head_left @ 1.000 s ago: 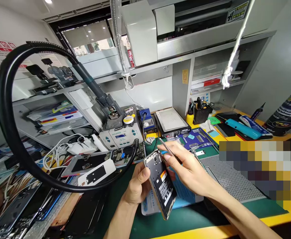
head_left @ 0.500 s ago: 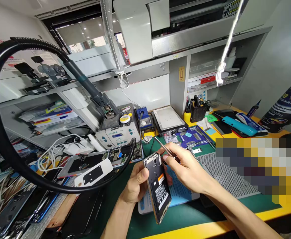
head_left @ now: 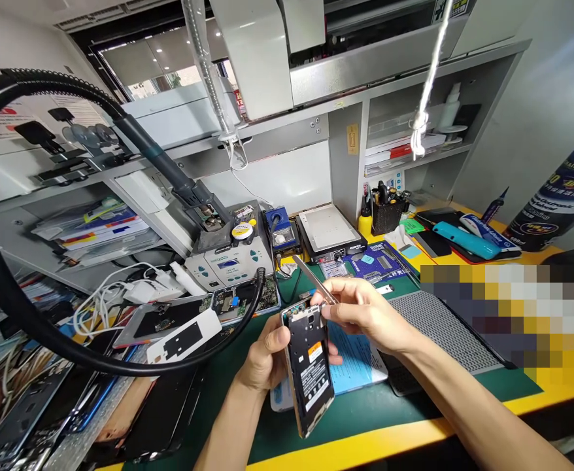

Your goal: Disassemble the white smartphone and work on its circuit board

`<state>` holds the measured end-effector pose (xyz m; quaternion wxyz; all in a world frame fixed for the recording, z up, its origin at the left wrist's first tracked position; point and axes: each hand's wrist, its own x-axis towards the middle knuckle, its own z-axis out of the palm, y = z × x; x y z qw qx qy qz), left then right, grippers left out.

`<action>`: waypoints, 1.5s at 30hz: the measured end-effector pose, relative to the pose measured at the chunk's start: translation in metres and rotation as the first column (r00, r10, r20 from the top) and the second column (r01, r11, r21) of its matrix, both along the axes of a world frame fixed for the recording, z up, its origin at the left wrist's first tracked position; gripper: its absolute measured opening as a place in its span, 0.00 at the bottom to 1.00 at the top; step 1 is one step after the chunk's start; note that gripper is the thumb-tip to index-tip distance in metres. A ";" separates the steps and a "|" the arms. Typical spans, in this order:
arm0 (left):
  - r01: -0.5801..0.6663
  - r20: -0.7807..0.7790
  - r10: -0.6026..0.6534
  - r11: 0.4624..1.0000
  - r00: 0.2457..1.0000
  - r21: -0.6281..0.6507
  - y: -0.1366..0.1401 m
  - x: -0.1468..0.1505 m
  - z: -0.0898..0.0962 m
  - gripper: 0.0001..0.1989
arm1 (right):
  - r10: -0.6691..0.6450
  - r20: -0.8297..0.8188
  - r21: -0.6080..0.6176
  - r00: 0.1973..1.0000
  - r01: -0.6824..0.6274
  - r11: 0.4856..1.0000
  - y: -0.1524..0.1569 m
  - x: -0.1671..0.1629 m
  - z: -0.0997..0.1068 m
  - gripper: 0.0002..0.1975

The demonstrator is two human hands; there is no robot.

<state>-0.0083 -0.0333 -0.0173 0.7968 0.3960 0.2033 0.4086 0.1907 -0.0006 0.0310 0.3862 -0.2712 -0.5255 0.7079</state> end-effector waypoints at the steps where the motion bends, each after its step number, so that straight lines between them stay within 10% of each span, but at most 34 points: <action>1: 0.009 -0.008 -0.009 1.000 1.000 -0.012 0.000 0.000 0.000 0.30 | -0.007 0.008 0.002 1.000 0.007 1.000 0.001 0.001 -0.001 0.06; 13: 0.065 -0.071 -0.069 0.997 0.995 -0.048 -0.001 -0.006 0.004 0.29 | -0.025 0.055 0.016 0.998 0.024 1.000 0.002 0.000 -0.002 0.07; 22: -0.353 0.076 0.354 0.935 0.932 -0.024 0.004 -0.006 0.016 0.24 | -0.315 -0.145 -0.130 0.938 0.297 0.946 0.011 0.008 0.003 0.16; 26: -0.495 0.076 0.492 0.869 0.867 0.018 0.003 -0.006 0.020 0.21 | -0.207 -0.092 -0.120 0.974 0.196 0.973 0.002 0.007 0.006 0.18; 45: -0.681 -0.041 0.704 0.699 0.709 0.216 -0.005 -0.003 0.024 0.24 | -0.207 -0.190 -0.057 0.960 0.200 0.978 -0.033 -0.024 0.000 0.16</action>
